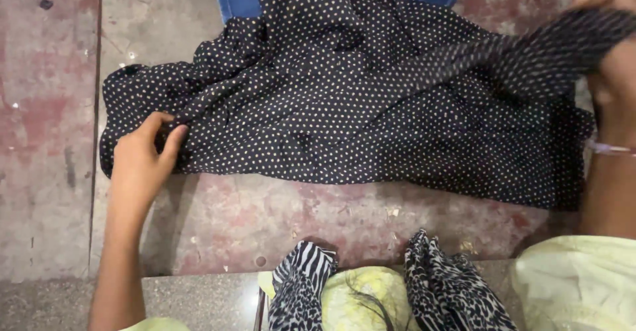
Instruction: The person folds a striped shirt, a polka-dotted top, and a pink top on the floor. Each garment is smoothed, folded into a compact rectangle, and placed into an open suitcase.
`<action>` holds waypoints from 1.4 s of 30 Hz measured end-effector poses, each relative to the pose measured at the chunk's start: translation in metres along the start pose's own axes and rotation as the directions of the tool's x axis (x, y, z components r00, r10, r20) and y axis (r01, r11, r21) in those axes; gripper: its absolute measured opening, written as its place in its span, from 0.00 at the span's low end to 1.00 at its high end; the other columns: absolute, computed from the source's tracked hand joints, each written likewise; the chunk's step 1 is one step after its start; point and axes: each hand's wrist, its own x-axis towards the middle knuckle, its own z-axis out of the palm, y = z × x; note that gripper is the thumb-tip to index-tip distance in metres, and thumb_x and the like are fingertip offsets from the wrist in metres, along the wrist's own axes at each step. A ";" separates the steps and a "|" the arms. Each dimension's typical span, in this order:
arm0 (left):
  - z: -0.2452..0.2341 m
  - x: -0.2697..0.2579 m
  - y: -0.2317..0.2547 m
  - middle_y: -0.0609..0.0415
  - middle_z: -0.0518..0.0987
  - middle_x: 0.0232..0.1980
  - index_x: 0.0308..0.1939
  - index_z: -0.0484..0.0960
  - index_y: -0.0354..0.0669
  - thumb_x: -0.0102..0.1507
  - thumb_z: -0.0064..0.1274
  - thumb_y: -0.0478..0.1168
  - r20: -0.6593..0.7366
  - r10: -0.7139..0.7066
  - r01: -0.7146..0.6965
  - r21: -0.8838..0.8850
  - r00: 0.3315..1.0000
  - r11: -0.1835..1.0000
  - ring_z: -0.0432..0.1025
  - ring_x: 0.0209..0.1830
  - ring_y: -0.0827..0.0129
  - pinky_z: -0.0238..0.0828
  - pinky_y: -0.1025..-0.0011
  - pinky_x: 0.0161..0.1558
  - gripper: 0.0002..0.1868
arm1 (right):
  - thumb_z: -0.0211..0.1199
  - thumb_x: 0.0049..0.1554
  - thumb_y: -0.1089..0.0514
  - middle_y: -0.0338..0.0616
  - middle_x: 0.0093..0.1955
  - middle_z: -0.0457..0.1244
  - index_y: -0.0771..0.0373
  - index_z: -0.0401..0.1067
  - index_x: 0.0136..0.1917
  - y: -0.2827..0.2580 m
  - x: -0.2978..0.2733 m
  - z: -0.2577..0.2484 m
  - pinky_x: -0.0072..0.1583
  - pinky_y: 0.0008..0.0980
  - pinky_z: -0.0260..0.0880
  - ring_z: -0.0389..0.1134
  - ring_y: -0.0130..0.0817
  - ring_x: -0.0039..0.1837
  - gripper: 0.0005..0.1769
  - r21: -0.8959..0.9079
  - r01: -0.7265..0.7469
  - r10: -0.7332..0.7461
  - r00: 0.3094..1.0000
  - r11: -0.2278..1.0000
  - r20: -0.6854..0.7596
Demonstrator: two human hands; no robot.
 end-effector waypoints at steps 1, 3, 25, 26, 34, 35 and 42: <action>-0.003 0.001 0.003 0.37 0.79 0.33 0.54 0.81 0.38 0.69 0.58 0.47 0.032 0.004 -0.004 0.005 0.999 1.000 0.75 0.32 0.46 0.69 0.57 0.36 0.17 | 0.53 0.67 0.75 0.46 0.58 0.66 0.67 0.68 0.61 0.003 0.001 -0.006 0.61 0.25 0.70 0.68 0.29 0.57 0.11 -0.028 -0.008 0.009 1.000 1.000 0.018; -0.010 0.006 0.010 0.37 0.80 0.33 0.54 0.80 0.38 0.67 0.59 0.49 0.103 0.018 -0.020 0.021 0.995 1.000 0.76 0.33 0.46 0.70 0.57 0.36 0.20 | 0.51 0.67 0.77 0.47 0.58 0.66 0.69 0.68 0.61 0.007 -0.006 -0.012 0.61 0.24 0.70 0.69 0.28 0.57 0.13 -0.142 -0.022 0.031 0.998 0.990 0.059; 0.002 0.084 0.078 0.50 0.79 0.37 0.47 0.75 0.36 0.68 0.57 0.38 0.043 0.330 -0.297 -0.341 0.943 0.892 0.71 0.34 0.70 0.67 0.71 0.39 0.10 | 0.51 0.71 0.62 0.45 0.53 0.71 0.64 0.74 0.58 -0.009 -0.017 -0.095 0.62 0.26 0.72 0.73 0.27 0.55 0.11 -0.560 0.016 0.204 0.922 0.829 0.329; -0.001 0.082 0.073 0.51 0.78 0.37 0.47 0.74 0.36 0.69 0.57 0.37 0.014 0.329 -0.302 -0.358 0.944 0.884 0.69 0.34 0.70 0.66 0.71 0.39 0.09 | 0.52 0.69 0.62 0.46 0.53 0.70 0.65 0.73 0.57 -0.010 -0.021 -0.091 0.62 0.28 0.71 0.72 0.29 0.55 0.10 -0.597 0.034 0.168 0.945 0.802 0.279; 0.018 0.076 0.055 0.47 0.78 0.37 0.48 0.74 0.34 0.70 0.57 0.38 0.000 0.269 -0.254 -0.331 0.963 0.909 0.70 0.34 0.66 0.67 0.69 0.40 0.10 | 0.63 0.58 0.65 0.51 0.52 0.65 0.65 0.72 0.53 -0.045 -0.080 0.019 0.60 0.38 0.70 0.67 0.45 0.56 0.09 -0.897 0.124 -0.235 0.972 0.425 0.023; 0.021 0.078 0.055 0.45 0.79 0.38 0.49 0.75 0.34 0.69 0.57 0.38 0.006 0.279 -0.264 -0.305 0.960 0.915 0.71 0.34 0.64 0.67 0.68 0.40 0.11 | 0.64 0.57 0.65 0.52 0.52 0.64 0.65 0.71 0.53 -0.049 -0.077 0.028 0.60 0.40 0.69 0.67 0.47 0.56 0.10 -0.941 0.180 -0.204 0.971 0.285 0.124; 0.017 0.079 0.072 0.37 0.82 0.42 0.52 0.79 0.35 0.69 0.58 0.41 0.020 0.341 -0.335 -0.143 0.940 0.931 0.77 0.40 0.47 0.71 0.60 0.42 0.13 | 0.68 0.57 0.59 0.61 0.51 0.61 0.71 0.66 0.48 -0.067 -0.063 0.031 0.55 0.49 0.66 0.64 0.60 0.54 0.16 -0.940 0.182 -0.067 0.983 0.288 0.170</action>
